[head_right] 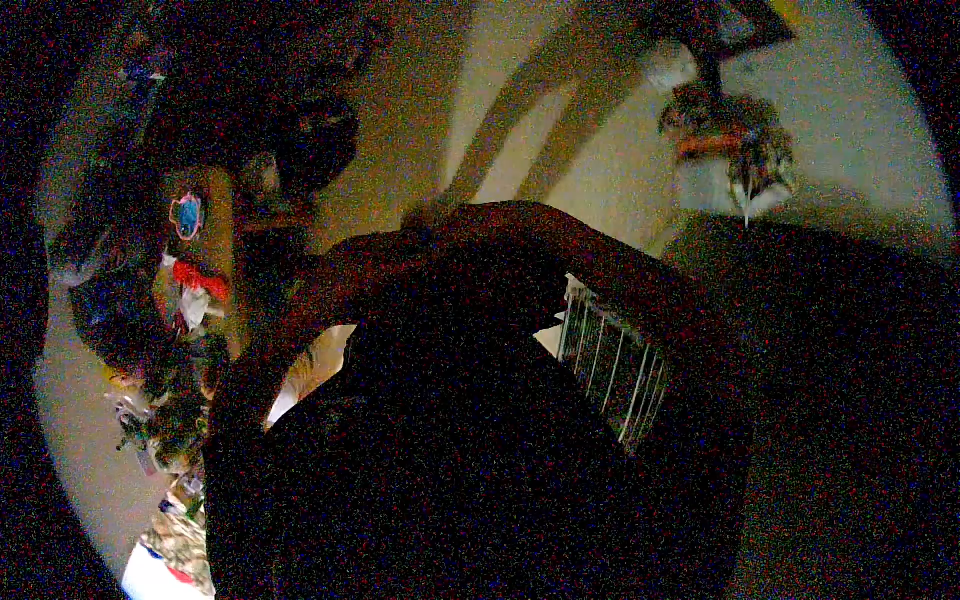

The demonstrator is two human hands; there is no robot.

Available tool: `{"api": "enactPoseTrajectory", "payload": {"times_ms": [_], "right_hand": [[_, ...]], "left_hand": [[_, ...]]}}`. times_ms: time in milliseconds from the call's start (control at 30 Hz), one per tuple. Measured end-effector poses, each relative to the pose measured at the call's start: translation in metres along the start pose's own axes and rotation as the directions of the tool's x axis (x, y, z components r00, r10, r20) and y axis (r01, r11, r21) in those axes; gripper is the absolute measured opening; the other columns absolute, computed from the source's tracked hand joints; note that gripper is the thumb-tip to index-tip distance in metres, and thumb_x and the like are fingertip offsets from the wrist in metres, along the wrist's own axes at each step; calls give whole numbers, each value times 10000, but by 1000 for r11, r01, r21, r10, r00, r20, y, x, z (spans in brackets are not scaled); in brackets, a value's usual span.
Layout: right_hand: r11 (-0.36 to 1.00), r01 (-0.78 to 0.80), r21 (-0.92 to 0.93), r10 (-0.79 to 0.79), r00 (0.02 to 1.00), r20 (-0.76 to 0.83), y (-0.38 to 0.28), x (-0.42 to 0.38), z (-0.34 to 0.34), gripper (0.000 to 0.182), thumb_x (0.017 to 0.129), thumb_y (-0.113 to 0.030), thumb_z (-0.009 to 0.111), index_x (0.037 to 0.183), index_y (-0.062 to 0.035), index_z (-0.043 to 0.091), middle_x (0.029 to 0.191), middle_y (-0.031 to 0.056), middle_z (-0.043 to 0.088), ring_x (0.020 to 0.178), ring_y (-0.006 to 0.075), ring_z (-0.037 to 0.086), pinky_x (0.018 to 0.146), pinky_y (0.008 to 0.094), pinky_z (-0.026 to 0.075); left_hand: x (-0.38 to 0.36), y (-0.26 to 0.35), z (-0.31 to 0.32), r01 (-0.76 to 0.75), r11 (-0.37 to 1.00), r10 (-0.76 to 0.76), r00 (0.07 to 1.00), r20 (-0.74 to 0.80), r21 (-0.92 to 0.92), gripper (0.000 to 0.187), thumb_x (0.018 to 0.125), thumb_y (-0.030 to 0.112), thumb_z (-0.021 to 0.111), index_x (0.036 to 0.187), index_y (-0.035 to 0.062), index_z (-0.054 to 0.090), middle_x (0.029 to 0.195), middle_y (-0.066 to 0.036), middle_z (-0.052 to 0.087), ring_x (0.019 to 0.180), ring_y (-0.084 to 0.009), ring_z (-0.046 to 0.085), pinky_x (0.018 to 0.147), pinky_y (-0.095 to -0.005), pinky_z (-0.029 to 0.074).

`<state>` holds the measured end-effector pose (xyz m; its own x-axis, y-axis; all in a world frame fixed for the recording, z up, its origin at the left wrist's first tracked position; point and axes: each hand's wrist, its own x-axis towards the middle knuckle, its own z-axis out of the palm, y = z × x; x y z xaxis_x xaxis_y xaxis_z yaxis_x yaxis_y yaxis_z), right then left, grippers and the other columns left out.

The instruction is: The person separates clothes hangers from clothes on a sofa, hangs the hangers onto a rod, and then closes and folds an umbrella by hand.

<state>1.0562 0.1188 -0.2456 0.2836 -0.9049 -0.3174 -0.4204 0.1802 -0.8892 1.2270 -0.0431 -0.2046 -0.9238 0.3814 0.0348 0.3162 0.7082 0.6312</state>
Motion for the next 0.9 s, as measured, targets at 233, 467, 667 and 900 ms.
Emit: {"api": "enactPoseTrajectory", "payload": {"times_ms": [233,467,667,900], "right_hand": [[855,-494,161,476,869,135,38,63,-162,327,826,-328,507,942,-45,625,858,109,614,810,197,563,763,323,432],[908,-392,-150,383,920,-85,29,90,-360,378,869,-353,444,1012,-36,593,930,140,619,857,269,581,842,348,414],[693,-361,-624,16,874,-486,59,131,-498,588,768,-446,545,1213,-80,427,1210,114,462,1152,269,405,963,446,289],[398,-212,-893,-54,966,-254,142,186,-636,725,653,-413,665,1195,-12,398,1201,138,444,1162,292,371,982,484,243]], "left_hand": [[83,-130,-70,-25,995,12,992,-130,-100,536,694,215,657,1191,162,464,1222,-137,438,1048,-320,497,854,-404,430],[205,-246,-184,-41,999,41,994,-101,9,523,663,214,691,1133,102,492,1179,-121,466,1018,-316,507,842,-393,433],[274,-374,-245,290,956,-294,939,-180,-50,542,639,248,711,1102,68,497,1098,-136,494,963,-321,524,817,-388,443],[406,-486,-321,482,728,-563,826,-25,-488,596,617,291,743,1080,20,484,1051,-161,524,956,-290,537,815,-379,444]]}}
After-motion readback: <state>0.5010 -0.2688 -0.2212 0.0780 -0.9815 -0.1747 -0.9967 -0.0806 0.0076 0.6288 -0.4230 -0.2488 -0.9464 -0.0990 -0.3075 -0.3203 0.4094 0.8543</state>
